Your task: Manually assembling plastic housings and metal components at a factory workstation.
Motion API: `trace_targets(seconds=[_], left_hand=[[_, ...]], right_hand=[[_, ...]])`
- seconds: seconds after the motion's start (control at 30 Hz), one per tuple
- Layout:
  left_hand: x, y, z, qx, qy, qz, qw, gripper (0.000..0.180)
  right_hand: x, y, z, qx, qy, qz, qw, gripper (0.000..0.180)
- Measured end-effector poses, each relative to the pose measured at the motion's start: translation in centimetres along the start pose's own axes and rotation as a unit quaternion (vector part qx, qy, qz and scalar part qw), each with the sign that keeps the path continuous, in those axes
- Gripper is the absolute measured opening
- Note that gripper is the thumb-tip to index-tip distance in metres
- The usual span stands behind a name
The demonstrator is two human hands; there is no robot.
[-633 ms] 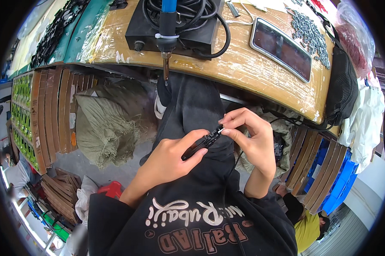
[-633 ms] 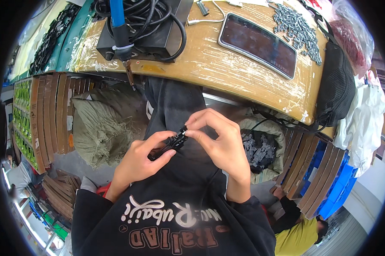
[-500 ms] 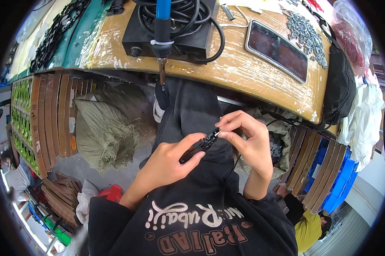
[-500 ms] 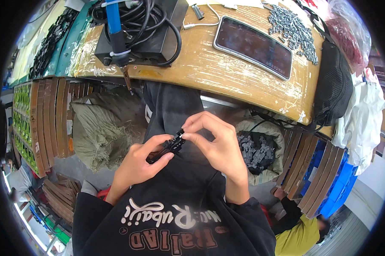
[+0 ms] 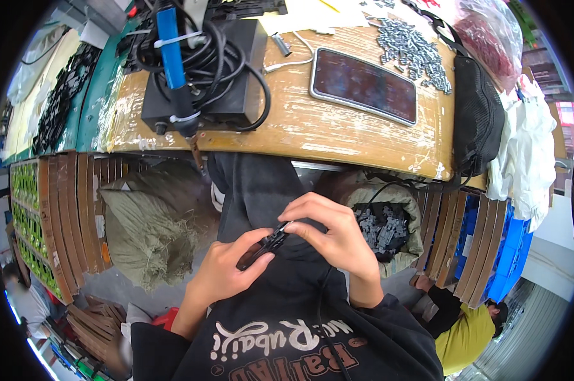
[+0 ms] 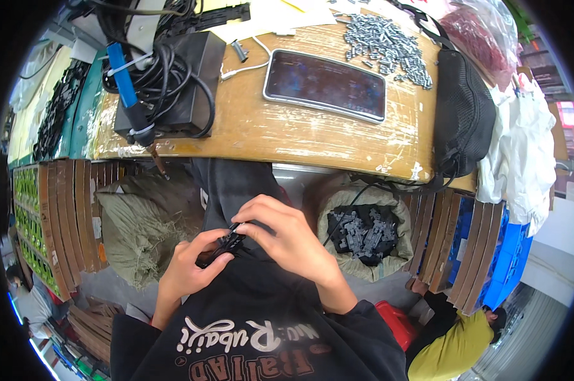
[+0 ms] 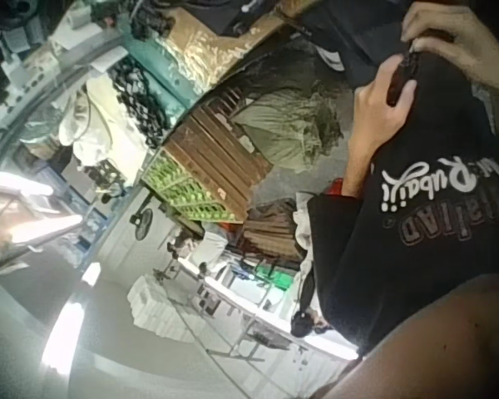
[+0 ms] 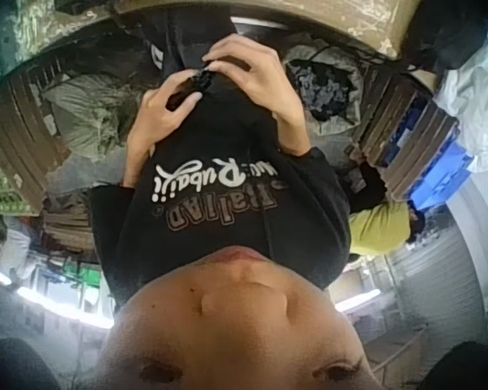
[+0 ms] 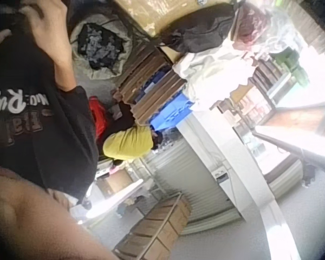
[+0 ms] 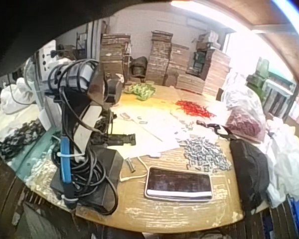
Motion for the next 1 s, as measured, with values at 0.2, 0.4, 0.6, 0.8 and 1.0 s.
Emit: trace_targets(seconds=[0.2,0.4,0.6,0.8,1.0], left_hand=[[3.4,-0.5,-1.8,0.128,0.400,0.124,0.899,0.039],[3.3,0.3,-4.9,0.261,0.621,0.104,0.732,0.043],[4.0,0.1,-5.2,0.184,0.773,0.114,0.597,0.038],[6.5,0.0,-2.8,0.027,0.600,0.203,0.773,0.040],[7.9,-0.1,1.0,-0.200,0.433,0.158,0.865,0.038]], right_hand=[[-0.4,0.0,-0.2,0.025,-0.065,0.004,0.998,0.012],[-1.3,-0.4,-1.9,0.061,-0.179,0.012,0.982,0.010],[-3.2,-1.5,-2.7,0.053,-0.183,0.022,0.981,0.012],[-5.5,-2.1,-4.3,-0.008,-0.295,-0.033,0.955,0.016],[-7.1,-0.9,-6.5,0.039,-0.349,-0.202,0.914,0.032]])
Point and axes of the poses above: each hand's wrist, its own y-axis away from the middle knuckle, its own z-axis out of the back of the hand, x = y × z, the point moved 8 cm from there along -y, towards the middle knuckle, and after that the axes turned 8 degrees about -y, right-handed, at the moved point
